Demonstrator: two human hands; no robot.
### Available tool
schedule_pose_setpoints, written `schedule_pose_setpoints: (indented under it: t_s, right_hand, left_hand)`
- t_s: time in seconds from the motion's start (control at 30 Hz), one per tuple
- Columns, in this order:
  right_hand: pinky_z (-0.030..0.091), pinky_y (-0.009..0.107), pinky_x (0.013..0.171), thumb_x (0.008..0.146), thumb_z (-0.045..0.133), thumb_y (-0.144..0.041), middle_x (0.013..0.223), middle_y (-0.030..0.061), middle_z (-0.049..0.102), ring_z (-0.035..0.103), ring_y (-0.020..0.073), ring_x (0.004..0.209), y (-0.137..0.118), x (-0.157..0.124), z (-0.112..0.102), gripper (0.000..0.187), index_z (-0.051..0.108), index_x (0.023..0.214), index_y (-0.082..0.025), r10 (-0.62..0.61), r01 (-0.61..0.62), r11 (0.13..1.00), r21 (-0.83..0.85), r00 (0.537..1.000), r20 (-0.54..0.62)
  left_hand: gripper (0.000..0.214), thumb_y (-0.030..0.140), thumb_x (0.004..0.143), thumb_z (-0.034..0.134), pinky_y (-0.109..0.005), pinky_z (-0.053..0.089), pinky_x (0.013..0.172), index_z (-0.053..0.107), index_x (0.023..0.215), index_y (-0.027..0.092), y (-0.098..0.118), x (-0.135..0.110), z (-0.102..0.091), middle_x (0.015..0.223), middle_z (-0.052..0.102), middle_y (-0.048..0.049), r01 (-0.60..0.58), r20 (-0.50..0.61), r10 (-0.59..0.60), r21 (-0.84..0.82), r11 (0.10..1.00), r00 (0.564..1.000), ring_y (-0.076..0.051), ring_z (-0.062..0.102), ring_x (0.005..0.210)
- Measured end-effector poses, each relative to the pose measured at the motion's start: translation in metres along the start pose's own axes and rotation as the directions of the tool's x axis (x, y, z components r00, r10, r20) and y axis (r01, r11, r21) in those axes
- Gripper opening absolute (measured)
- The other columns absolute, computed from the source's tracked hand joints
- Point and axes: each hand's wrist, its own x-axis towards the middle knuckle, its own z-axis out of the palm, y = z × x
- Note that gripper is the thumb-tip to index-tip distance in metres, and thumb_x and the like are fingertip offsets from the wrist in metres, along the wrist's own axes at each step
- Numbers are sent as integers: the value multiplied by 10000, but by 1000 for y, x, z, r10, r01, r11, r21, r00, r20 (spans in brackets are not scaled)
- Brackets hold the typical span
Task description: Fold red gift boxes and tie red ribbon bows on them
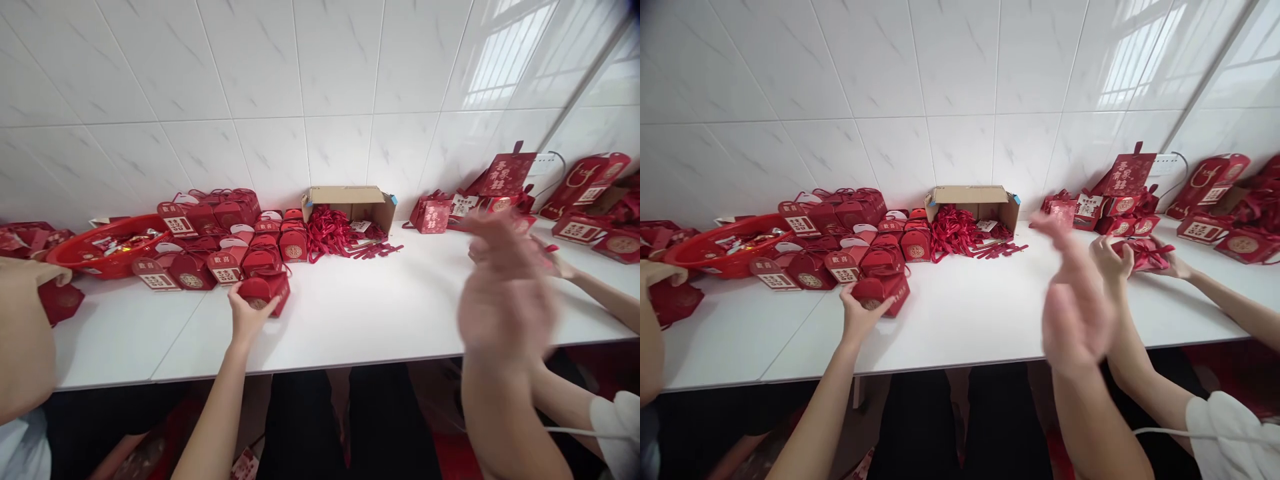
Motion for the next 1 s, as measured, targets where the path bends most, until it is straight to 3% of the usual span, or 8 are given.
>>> schedule_pose_setpoints:
  t_s: [0.07,0.2,0.3,0.4,0.57,0.73,0.9,1.0]
  right_hand:
    - [351,500,1010,948,391,-348,1341,74,517,461,278,1254,16,-12,26,429,416,1374,-303,7,6,997,-78,986,167]
    - [315,496,1032,870,403,-158,1420,83,445,410,247,1296,66,-35,79,550,360,1405,-278,176,4,952,-306,811,558]
    - [258,458,1073,750,370,-26,1483,67,355,303,200,1363,108,-38,103,748,249,1454,-245,282,42,901,-431,698,658]
    - [258,470,1067,767,372,-51,1487,85,349,307,217,1361,151,-26,115,707,273,1448,-216,500,-19,778,-628,623,601]
    - [181,552,1078,924,323,-250,1545,161,160,155,326,1412,212,3,134,527,312,1428,-98,586,-73,659,-748,674,451]
    - [98,551,1109,948,317,-217,1564,102,118,60,289,1434,236,31,161,439,413,1375,-184,538,-49,659,-750,728,426]
    - [422,502,968,922,520,-323,1323,108,492,506,261,1172,235,45,170,363,505,1253,-175,486,-52,723,-689,746,455]
    - [508,429,862,908,554,-335,1211,89,553,585,214,1026,229,36,165,345,528,1202,-156,438,-67,779,-623,770,464]
  left_hand:
    - [987,383,524,821,-464,458,965,221,1284,192,8,-28,4,1258,395,-141,21,161,-4,-106,994,987,-276,527,1129]
    - [929,375,521,828,-451,483,934,239,1223,222,28,-74,14,1218,460,-119,125,324,-63,-175,977,944,-269,554,1115]
    - [892,392,500,833,-461,489,911,286,1183,219,36,-84,18,1184,505,-112,226,392,-125,-224,948,911,-278,560,1101]
    - [867,400,462,844,-472,480,913,344,1144,212,34,-82,20,1161,520,-102,255,390,-146,-245,935,909,-291,549,1103]
    - [846,412,509,822,-494,475,913,317,1152,193,22,-88,26,1175,480,-122,266,357,-186,-191,945,915,-306,527,1122]
    - [978,429,482,828,-573,340,1042,301,1270,188,17,-91,30,1393,248,-171,110,216,-86,-102,989,973,-378,272,1331]
    - [931,416,529,812,-527,402,995,314,1280,183,19,-89,29,1275,397,-149,160,270,-110,-171,972,957,-343,427,1232]
    - [841,432,524,811,-508,433,953,347,1178,179,21,-89,28,1175,469,-116,211,306,-157,-152,966,939,-319,490,1159]
